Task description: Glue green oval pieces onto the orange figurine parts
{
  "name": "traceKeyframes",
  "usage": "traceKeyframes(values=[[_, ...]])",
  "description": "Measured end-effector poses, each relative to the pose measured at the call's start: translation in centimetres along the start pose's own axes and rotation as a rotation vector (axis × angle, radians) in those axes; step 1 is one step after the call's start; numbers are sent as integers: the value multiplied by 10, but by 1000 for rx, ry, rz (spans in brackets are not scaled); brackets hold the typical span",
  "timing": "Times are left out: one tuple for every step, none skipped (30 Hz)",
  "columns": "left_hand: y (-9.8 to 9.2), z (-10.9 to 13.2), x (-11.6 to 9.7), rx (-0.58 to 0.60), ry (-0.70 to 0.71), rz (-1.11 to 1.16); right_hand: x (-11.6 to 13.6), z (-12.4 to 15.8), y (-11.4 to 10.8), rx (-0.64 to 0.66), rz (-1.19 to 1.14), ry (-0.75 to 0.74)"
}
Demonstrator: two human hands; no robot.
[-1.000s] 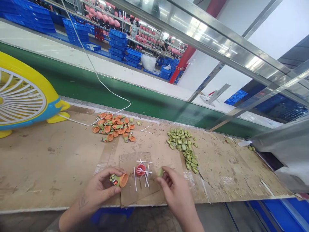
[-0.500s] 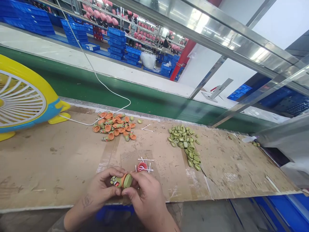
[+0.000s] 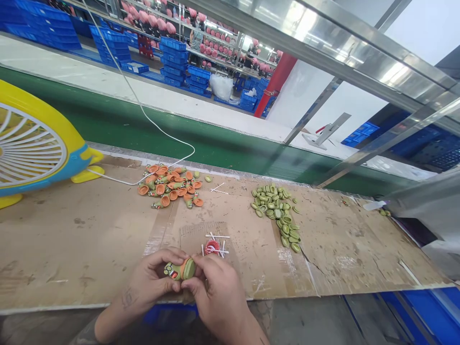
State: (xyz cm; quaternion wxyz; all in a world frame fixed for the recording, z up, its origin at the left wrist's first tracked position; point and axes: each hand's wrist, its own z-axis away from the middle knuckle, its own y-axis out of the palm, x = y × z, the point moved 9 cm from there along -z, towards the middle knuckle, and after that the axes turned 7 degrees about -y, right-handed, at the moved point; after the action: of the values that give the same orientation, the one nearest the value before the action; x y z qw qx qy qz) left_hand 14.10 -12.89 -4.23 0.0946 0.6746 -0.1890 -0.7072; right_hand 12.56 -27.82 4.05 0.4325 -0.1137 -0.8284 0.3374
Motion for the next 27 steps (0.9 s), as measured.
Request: traceKeyframes(values=[[0,0,-1,-1,11,-8,0,1,1,10,7,-1],[0,0,-2,0,25,-15,0,1,1,21,15,1],[0,0,-3,4,42,-23,0,2,2,31,23,3],[1,0,-4,10,62,-34,1,3,2,41,31,3],[1,1,-6,16,84,-45,1,4,2,50,39,3],[2,1,-7,22,105,-57,2,5,3,57,46,4],[3,1,-9,26,127,-68,3,5,3,64,52,4],[3,1,-10,28,143,-79,3,6,3,69,58,4],[3,1,-11,29,154,-88,4,6,3,73,63,1],[3,1,-12,29,163,-95,4,6,3,76,68,1],[3,2,-12,30,172,-99,4,6,3,77,73,-1],[3,2,-13,32,176,-102,4,6,3,77,75,-4],[3,2,-12,37,177,-102,4,6,3,77,73,-8],[3,2,-12,41,174,-97,4,6,3,76,65,-15],[3,3,-12,44,171,-86,5,6,4,74,52,-26],[2,3,-11,47,164,-75,6,5,4,67,36,-41],[2,3,-10,49,155,-66,7,4,3,56,18,-60],[2,3,-9,47,150,-60,10,3,3,45,2,-82],[1,4,-8,42,145,-56,13,1,1,33,-10,-106],[1,5,-8,38,140,-54,16,-1,1,27,-19,-126],[0,5,-7,36,131,-50,19,-3,0,31,-23,-142],[0,6,-6,31,116,-41,21,-6,0,43,-20,-152],[-1,6,-5,25,97,-25,23,-8,0,62,-12,-153],[-2,6,-3,16,71,-7,24,-11,1,82,0,-150],[-3,6,-1,5,37,10,24,-13,1,102,16,-144],[-5,5,2,-6,-1,28,23,-14,3,123,37,-134],[-6,5,5,-14,-43,45,21,-15,4,139,66,-120]])
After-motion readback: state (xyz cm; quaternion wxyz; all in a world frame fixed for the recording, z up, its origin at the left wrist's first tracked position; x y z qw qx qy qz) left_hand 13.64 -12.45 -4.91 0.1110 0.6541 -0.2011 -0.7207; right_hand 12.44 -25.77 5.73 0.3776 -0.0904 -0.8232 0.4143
